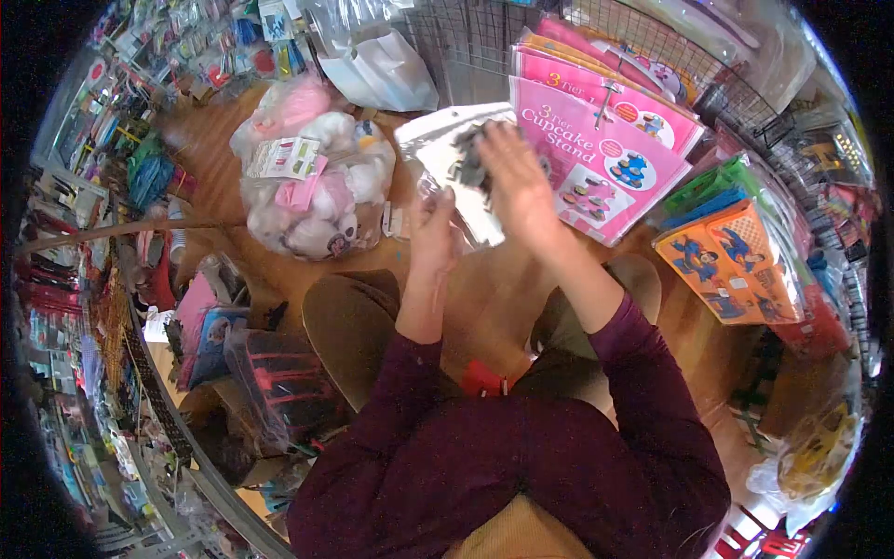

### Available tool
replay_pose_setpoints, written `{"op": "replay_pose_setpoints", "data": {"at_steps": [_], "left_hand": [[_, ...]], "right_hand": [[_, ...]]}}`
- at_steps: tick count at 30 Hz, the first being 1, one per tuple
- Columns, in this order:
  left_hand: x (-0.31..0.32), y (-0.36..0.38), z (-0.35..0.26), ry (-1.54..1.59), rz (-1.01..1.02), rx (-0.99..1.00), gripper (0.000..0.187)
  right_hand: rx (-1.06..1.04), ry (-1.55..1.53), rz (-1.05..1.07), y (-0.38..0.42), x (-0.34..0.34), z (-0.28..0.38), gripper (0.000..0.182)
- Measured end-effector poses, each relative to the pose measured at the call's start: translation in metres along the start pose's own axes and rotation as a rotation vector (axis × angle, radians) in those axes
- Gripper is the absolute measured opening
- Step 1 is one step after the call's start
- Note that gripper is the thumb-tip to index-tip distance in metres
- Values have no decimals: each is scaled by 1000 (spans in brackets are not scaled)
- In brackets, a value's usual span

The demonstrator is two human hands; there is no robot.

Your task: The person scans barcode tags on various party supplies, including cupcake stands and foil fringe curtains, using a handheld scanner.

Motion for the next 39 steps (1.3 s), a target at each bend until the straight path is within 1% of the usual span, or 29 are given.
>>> {"op": "replay_pose_setpoints", "data": {"at_steps": [2,3,4,6,7,9,10,12,13,14,16,17,18,20,21,22,24,25,26,28,29,30,31,32,33,34,36,38,39], "left_hand": [[4,2,5,7,66,-31,35],[5,4,7,4,108,-45,36],[7,6,8,-1,150,-59,37],[6,8,0,49,145,-62,34],[5,8,-8,101,140,-58,31],[-1,3,-19,206,169,-30,26],[-1,1,-18,207,164,-27,26],[-1,0,-18,185,147,11,24],[-1,-2,-15,132,176,9,26],[-2,-3,-11,132,178,12,26],[4,-2,-11,38,150,77,28],[-4,-7,-8,-25,130,37,42],[-3,-11,-7,-28,132,38,42],[-2,-11,-18,-425,33,475,57],[3,-2,-25,-583,-21,421,68],[9,5,-27,-584,-21,426,68],[34,18,-26,-610,89,571,62],[46,24,-23,-483,159,442,62],[44,26,-19,-481,156,434,62],[41,24,-1,-255,334,154,66],[39,21,-4,-218,363,270,68],[35,17,-7,-134,370,251,65],[30,15,-6,46,350,131,62],[24,15,-3,226,325,9,60],[23,15,-7,267,340,-46,52],[26,15,-10,267,340,-41,52],[31,18,-12,174,240,-36,46],[29,16,-1,281,249,-62,40],[28,16,7,178,267,-44,38]], "right_hand": [[143,-55,-77,-1,-6,-29,45],[218,-109,-133,2,-4,-47,31],[220,-108,-130,2,-10,-55,31],[1102,-775,-62,27,-2,-87,22],[1099,-773,-61,32,-2,-91,22],[1083,-1379,-384,32,1,-85,29],[1083,-1382,-378,30,-2,-79,29],[1135,-1666,-362,24,-4,-55,38],[1103,-1638,-366,21,-4,-44,44],[1087,-1606,-206,27,0,-38,45],[1123,-1421,-119,23,-10,-18,41],[958,-1484,-28,19,-7,-20,35],[956,-1486,-31,21,-3,-26,35],[1026,-1389,-98,26,5,-35,27],[1014,-1318,-175,25,2,-37,24],[1009,-1320,-177,24,5,-37,24],[751,-882,-228,20,-3,-35,22],[828,-820,44,16,-8,-26,32],[834,-819,50,22,-7,-16,32],[226,-729,16,13,-8,17,47],[225,-732,21,12,-8,19,47],[153,-759,102,8,-7,24,52],[83,-787,182,6,-6,31,57],[87,-793,185,6,-5,35,57],[50,-687,220,6,-4,41,56],[7,-576,251,4,-3,44,55],[34,-545,244,2,-3,40,56],[34,-299,206,-1,-5,25,57],[64,-246,92,-4,-8,17,52]]}}
Point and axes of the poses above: each hand's wrist, its own y-axis away from the middle knuckle, its own x-axis out of the palm, z = x × y, the point moved 4 cm from there along -y, towards the middle knuckle, and after that the axes turned 8 degrees about -x, right-handed, at the moved point
